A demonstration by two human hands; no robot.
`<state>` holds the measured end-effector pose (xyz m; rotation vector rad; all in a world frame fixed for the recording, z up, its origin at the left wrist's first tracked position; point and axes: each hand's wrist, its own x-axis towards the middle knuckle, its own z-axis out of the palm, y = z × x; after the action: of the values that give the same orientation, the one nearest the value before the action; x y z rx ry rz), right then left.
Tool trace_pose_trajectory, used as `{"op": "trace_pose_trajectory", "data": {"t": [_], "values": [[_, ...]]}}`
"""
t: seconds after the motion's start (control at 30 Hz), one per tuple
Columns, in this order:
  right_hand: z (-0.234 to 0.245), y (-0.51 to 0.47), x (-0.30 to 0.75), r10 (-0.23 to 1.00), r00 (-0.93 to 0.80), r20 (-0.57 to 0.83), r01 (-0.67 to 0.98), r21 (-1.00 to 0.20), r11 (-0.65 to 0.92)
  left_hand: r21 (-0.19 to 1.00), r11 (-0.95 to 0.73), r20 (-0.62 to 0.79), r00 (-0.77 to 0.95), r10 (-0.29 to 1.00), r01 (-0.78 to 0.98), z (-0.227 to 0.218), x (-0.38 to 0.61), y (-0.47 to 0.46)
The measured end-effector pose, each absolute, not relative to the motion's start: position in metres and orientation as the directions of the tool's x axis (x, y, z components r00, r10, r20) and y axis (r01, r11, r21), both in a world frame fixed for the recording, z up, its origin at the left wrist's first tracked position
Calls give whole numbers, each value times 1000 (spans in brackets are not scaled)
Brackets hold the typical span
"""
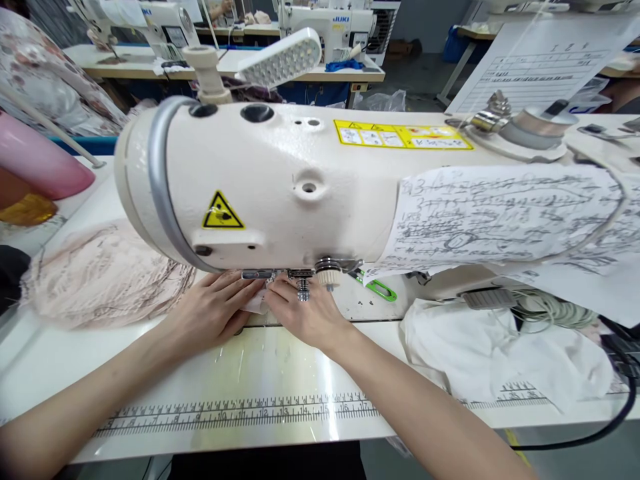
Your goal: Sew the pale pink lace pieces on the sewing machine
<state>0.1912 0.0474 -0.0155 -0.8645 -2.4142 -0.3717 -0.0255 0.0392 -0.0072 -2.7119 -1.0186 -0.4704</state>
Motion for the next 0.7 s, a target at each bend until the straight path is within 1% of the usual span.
{"op": "trace_pose_trajectory", "data": {"t": [0.13, 0.27, 0.37, 0.57, 0.7], "values": [[-16, 44, 193, 544, -622, 564, 692, 71, 718, -102, -725, 365, 704, 610, 681, -7, -22, 37], [-19, 43, 197, 571, -634, 521, 717, 120, 687, -114, -719, 366, 702, 611, 685, -7, -21, 36], [-20, 44, 199, 595, -632, 496, 733, 134, 667, -117, -711, 363, 696, 619, 693, -8, -21, 35], [-22, 45, 202, 694, -613, 377, 768, 78, 635, -116, -713, 366, 697, 616, 691, -10, -20, 34], [-27, 47, 204, 726, -586, 359, 784, 23, 621, -100, -698, 365, 679, 637, 709, -10, -18, 34]]}}
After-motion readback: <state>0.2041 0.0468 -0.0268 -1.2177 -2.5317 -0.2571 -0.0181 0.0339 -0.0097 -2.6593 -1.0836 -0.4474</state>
